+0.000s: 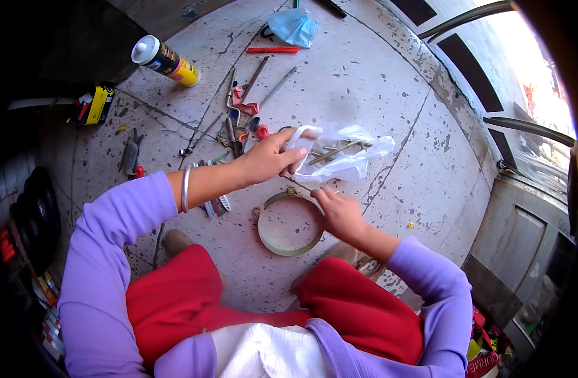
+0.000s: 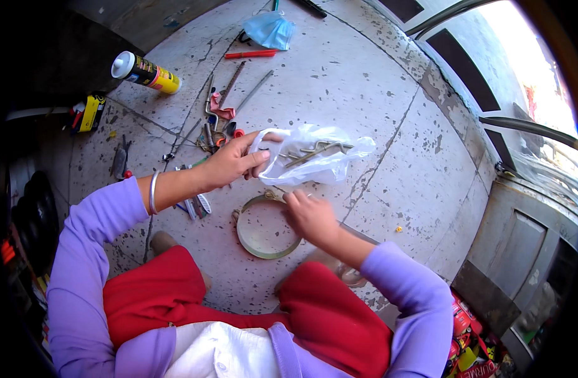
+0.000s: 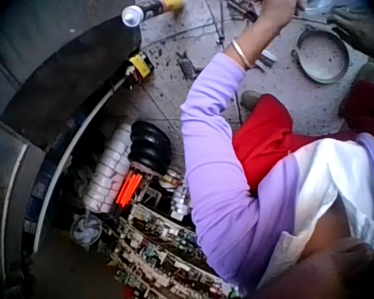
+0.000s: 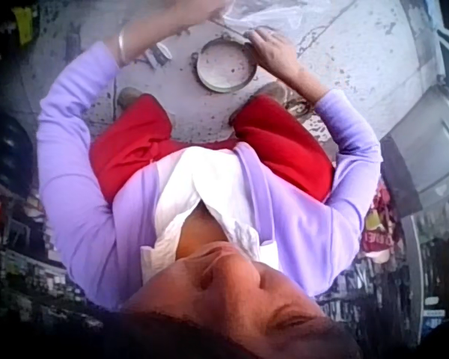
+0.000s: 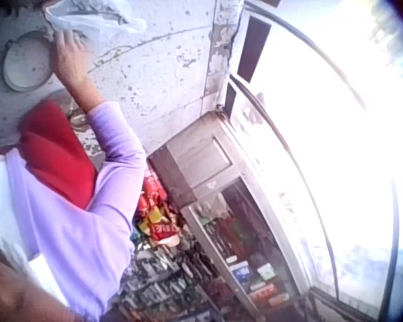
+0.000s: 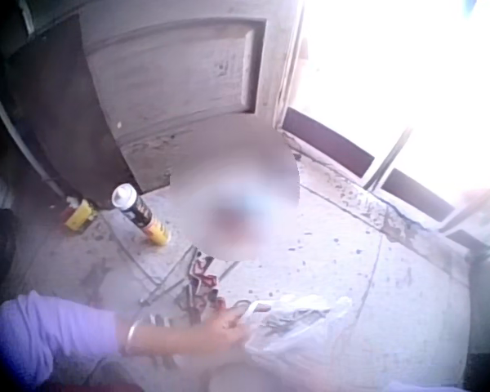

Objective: The person sits on the floor and assembles a brass door lock using a screwdriver and various small parts. They then pack the assembled lock and other hardware into a plastic bag, walk through a hardware store aisle, and briefly sweep the floor with a broom.

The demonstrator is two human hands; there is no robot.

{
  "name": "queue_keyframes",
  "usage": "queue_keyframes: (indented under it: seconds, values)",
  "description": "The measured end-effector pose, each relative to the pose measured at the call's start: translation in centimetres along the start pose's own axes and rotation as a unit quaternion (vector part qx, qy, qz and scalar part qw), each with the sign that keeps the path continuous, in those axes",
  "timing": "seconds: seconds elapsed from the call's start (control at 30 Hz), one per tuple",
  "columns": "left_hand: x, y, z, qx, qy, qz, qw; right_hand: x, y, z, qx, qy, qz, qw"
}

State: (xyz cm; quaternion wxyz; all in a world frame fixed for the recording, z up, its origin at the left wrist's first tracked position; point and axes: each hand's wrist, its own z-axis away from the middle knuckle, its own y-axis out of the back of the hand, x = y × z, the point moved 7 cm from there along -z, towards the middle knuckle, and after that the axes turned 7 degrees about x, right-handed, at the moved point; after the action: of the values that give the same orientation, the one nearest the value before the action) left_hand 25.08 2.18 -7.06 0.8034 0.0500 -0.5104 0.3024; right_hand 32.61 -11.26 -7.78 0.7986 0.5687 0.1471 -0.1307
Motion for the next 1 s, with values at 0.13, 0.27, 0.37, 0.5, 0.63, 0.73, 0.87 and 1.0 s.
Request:
queue_keyframes:
  seconds: [0.13,0.27,0.37,0.5,0.63,0.73,0.87,1.0]
  values:
    - [-0.6,0.0,-0.3,0.016,0.008,-0.031,0.999,1.8,-7.4,1.1,-0.168,-0.048,-0.005,0.985]
    - [-0.8,1.3,-0.4,0.074,0.022,-0.006,0.997,2.8,-5.4,0.5,-0.178,-0.025,-0.058,0.982]
    - [-0.8,2.1,-0.1,0.075,0.036,0.013,0.996,3.5,1.0,0.8,-0.094,0.072,-0.055,0.991]
    - [-0.2,1.2,0.4,0.016,0.044,0.065,0.997,7.0,8.5,1.4,0.121,0.018,-0.143,0.982]
    - [0.3,-0.4,-0.1,-0.014,0.046,0.13,0.99,9.1,11.7,-1.0,0.299,-0.091,-0.363,0.878]
    - [0.3,-0.3,-0.9,-0.011,0.036,0.158,0.987,11.4,9.8,-2.1,0.275,-0.147,-0.438,0.843]
    - [0.4,-0.7,-0.2,-0.002,0.052,0.101,0.994,15.1,6.3,-1.3,0.247,-0.258,-0.385,0.851]
    - [1.2,-0.7,0.0,0.018,-0.005,0.097,0.995,16.1,5.2,-0.3,0.147,-0.312,-0.303,0.888]
